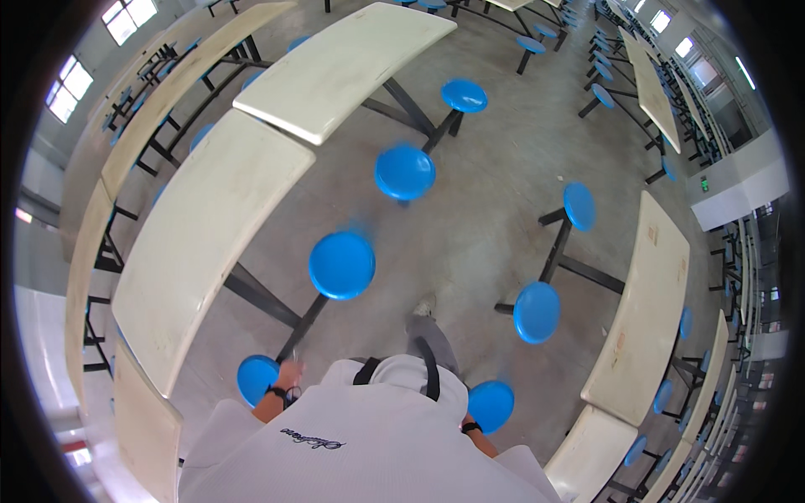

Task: The person uses a wrench to tighten or loosen a bolt on the underside of a cafeteria table, moving between the tool kit and the table.

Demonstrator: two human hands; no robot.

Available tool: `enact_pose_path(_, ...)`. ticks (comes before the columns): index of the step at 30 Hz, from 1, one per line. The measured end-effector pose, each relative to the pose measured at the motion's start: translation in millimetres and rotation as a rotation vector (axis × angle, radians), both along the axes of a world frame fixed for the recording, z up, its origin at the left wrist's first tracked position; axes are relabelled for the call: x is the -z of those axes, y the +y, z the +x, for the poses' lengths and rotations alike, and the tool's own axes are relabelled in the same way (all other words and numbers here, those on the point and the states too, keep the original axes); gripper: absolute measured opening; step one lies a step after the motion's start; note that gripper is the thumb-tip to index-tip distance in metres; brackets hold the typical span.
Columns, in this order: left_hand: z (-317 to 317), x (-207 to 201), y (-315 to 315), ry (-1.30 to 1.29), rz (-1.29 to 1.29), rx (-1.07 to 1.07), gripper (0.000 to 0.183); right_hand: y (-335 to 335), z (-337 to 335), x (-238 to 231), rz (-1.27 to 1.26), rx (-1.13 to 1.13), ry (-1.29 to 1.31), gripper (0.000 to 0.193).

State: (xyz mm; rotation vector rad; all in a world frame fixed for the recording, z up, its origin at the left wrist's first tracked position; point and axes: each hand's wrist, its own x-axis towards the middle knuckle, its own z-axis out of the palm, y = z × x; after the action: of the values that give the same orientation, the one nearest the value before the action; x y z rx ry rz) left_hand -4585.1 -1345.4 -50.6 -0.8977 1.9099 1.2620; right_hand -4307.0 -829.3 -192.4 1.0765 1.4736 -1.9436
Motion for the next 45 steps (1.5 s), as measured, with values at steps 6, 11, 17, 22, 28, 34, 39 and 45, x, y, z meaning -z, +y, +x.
enact_pose_path(6,43,-36,4,-0.049,-0.215,0.738,0.019,67,-209,-106,0.137,0.046,-0.151,0.02)
enact_pose_path(11,-98,-122,133,-0.065,-0.113,0.167,0.024,113,-336,-168,0.174,-0.019,-0.166,0.02)
enact_pose_path(17,-226,-95,171,0.125,0.063,0.158,0.033,95,-414,-161,0.487,-0.628,-0.064,0.033)
enact_pose_path(22,-332,-74,197,0.268,-0.162,0.606,0.045,83,-435,-134,0.534,-0.499,-0.079,0.038)
enact_pose_path(28,-457,-101,197,0.128,-0.184,0.847,0.046,41,-477,-182,0.274,-0.123,-0.208,0.028)
enact_pose_path(34,-496,-117,156,-0.004,0.138,1.16,0.031,4,-547,-247,0.307,0.207,-0.219,0.016)
enact_pose_path(39,-505,-180,117,-0.229,0.22,0.955,0.022,-7,-590,-312,0.107,0.122,-0.295,0.015)
enact_pose_path(45,-557,-198,179,-0.253,-0.032,1.03,0.021,55,-693,-256,0.07,-0.382,-0.009,0.023)
